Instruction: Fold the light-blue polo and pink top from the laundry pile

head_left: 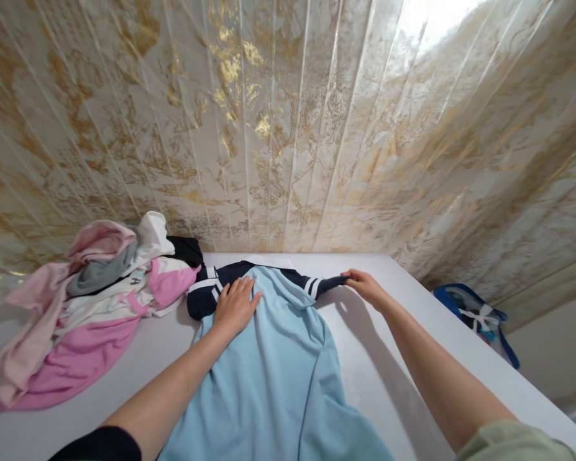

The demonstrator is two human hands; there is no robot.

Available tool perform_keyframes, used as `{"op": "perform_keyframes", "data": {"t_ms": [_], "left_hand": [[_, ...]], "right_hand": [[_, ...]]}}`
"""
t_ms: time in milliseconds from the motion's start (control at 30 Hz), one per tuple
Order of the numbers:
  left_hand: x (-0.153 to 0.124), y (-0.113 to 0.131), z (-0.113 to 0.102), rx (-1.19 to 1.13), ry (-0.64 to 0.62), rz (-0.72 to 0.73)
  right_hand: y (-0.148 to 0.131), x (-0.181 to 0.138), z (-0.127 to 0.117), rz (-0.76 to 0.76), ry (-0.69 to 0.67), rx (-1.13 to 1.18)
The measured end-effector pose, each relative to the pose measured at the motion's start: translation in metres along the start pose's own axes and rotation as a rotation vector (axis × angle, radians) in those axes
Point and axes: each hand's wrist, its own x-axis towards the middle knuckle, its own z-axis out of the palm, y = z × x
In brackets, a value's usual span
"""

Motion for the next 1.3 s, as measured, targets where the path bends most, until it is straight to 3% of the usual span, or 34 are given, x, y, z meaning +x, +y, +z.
{"op": "perform_keyframes", "data": {"t_ms": [67,133,267,400,467,600,733,900,1067,1300], "left_hand": [[0.0,0.0,0.0,-0.011,0.005,0.0],[0.0,-0.001,0.0,-0.027,0.011,-0.002],[0.001,-0.001,0.0,-0.055,0.027,0.004],[0.0,-0.001,0.0,-0.068,0.069,0.025],[0.0,-0.001,0.0,-0.072,0.106,0.032],[0.0,-0.001,-0.002,-0.07,0.163,0.022],[-0.001,-0.001,-0.003,-0.084,0.167,0.04],[-0.001,-0.002,-0.001,-0.129,0.175,0.081],[0.0,-0.001,0.002,-0.102,0.086,0.064],[0.021,0.005,0.004,-0.056,-0.145,0.021]], "right_hand": [[-0.007,0.006,-0.012,0.038,0.035,0.262],[-0.009,0.006,-0.021,0.132,0.119,0.365],[-0.001,-0.007,-0.024,0.36,0.262,0.06],[-0.001,-0.02,-0.007,0.236,0.352,-0.429],[-0.014,-0.023,0.01,0.088,0.283,-0.62],[-0.051,-0.024,0.059,-0.119,0.091,-0.565],[-0.079,-0.017,0.114,-0.226,-0.082,-0.563],[-0.083,0.01,0.168,-0.233,-0.161,-0.657],[-0.075,0.043,0.185,-0.146,-0.171,-0.693],[-0.075,0.058,0.176,-0.184,-0.161,-0.714]]}}
